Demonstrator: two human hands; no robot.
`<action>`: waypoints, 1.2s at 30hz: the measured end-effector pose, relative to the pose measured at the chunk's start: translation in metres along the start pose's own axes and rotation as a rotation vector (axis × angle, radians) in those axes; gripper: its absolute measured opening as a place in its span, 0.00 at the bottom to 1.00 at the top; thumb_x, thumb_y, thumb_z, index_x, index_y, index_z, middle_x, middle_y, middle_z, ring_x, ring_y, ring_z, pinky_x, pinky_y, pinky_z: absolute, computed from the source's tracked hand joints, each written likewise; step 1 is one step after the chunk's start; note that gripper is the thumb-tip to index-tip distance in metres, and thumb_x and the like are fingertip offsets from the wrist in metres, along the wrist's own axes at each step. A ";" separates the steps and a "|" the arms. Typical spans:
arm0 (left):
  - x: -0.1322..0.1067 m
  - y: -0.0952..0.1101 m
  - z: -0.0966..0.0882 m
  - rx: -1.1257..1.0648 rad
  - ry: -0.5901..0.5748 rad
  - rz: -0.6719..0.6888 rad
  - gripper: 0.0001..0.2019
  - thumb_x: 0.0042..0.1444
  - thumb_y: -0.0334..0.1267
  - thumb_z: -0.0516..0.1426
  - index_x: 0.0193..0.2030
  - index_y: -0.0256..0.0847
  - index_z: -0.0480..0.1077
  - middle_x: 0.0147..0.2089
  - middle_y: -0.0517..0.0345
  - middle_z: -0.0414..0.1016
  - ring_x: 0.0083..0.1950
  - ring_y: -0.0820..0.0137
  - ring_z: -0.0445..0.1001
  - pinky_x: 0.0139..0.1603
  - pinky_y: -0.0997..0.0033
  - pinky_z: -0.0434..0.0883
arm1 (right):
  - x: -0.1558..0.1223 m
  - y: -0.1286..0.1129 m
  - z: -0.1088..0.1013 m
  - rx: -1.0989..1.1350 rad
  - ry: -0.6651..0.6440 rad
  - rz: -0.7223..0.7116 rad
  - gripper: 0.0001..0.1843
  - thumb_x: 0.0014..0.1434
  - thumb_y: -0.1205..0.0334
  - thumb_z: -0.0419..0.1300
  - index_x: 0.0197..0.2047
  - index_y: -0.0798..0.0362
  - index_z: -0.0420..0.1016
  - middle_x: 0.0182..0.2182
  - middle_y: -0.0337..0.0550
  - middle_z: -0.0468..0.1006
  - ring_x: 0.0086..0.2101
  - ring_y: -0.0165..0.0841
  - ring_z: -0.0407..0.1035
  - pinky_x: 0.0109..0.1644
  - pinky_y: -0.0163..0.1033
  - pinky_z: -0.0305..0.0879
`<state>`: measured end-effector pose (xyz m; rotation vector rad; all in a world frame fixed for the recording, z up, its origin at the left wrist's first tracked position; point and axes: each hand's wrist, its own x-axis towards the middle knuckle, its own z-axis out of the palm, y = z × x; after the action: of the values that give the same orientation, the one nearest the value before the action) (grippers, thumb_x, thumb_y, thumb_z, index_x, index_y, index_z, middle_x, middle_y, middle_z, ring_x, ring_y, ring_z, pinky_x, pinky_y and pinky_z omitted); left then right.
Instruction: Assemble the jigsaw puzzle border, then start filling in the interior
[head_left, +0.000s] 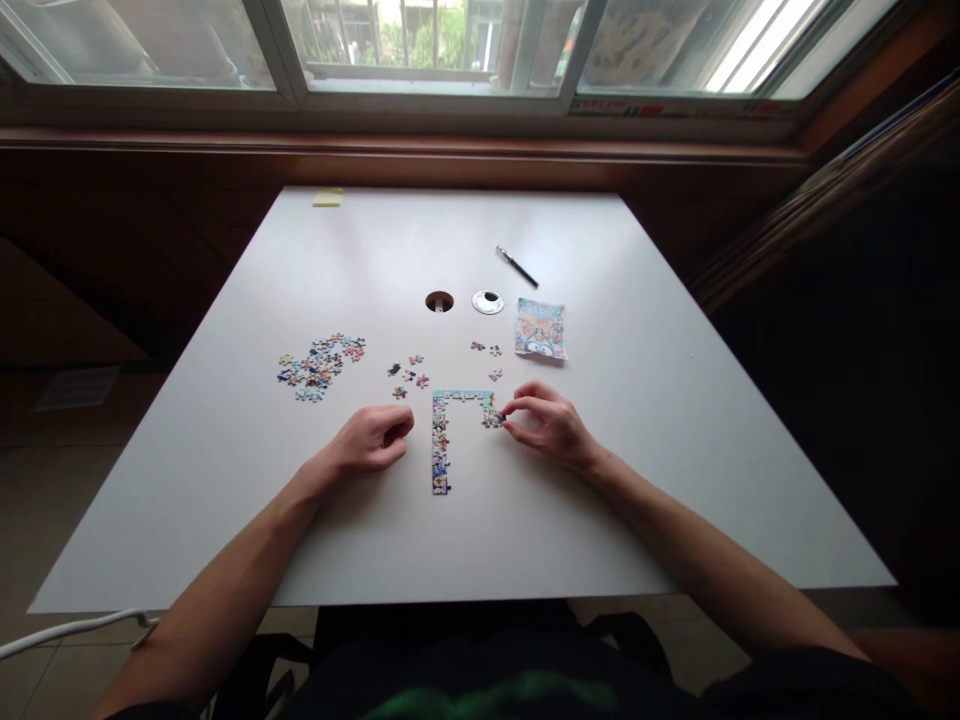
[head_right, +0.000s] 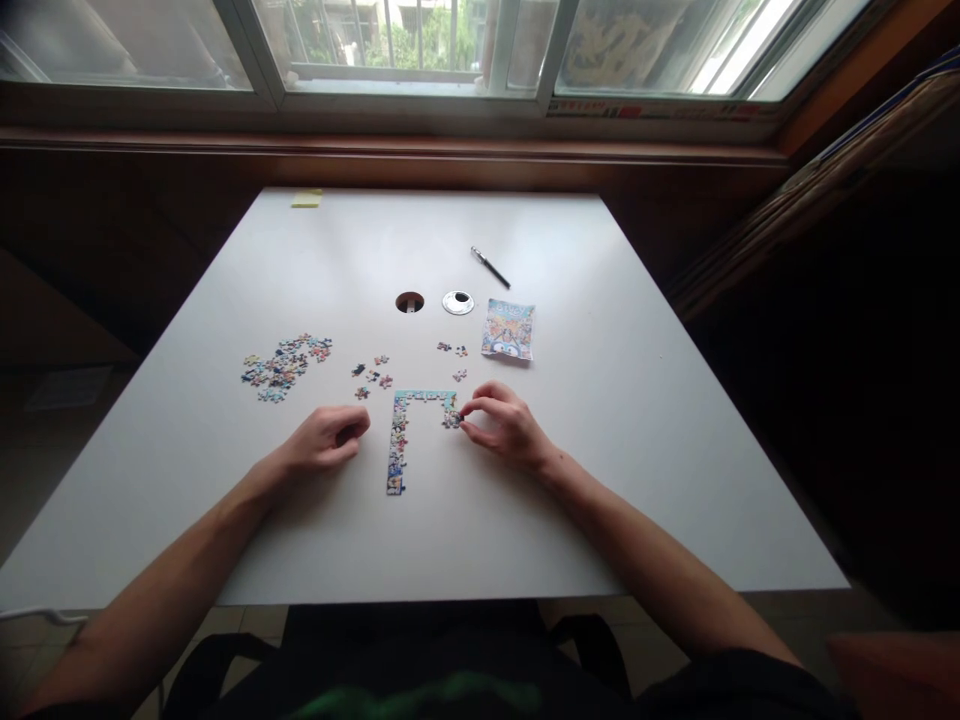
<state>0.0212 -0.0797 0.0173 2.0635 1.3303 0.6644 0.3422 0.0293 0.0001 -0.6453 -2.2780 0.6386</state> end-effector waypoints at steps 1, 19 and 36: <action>0.000 0.001 0.000 -0.001 0.003 0.000 0.06 0.45 0.27 0.49 0.29 0.41 0.56 0.27 0.65 0.56 0.28 0.75 0.54 0.30 0.73 0.54 | -0.002 -0.001 0.000 -0.003 -0.036 -0.032 0.05 0.60 0.63 0.64 0.41 0.49 0.79 0.39 0.46 0.72 0.40 0.36 0.71 0.46 0.44 0.73; 0.001 0.005 -0.003 0.014 -0.004 -0.010 0.05 0.46 0.27 0.49 0.29 0.41 0.57 0.27 0.64 0.57 0.28 0.75 0.54 0.30 0.74 0.55 | 0.001 0.001 0.000 -0.016 -0.169 -0.119 0.05 0.59 0.62 0.65 0.40 0.49 0.79 0.39 0.46 0.72 0.39 0.35 0.70 0.46 0.43 0.73; 0.002 0.006 -0.002 0.025 -0.003 -0.007 0.06 0.45 0.27 0.49 0.29 0.41 0.56 0.26 0.64 0.56 0.28 0.74 0.54 0.30 0.74 0.55 | 0.002 -0.001 -0.001 -0.005 -0.181 -0.098 0.06 0.60 0.63 0.64 0.42 0.48 0.79 0.39 0.46 0.72 0.39 0.35 0.70 0.46 0.43 0.72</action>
<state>0.0238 -0.0792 0.0233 2.0777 1.3498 0.6453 0.3415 0.0302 0.0028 -0.4919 -2.4625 0.6671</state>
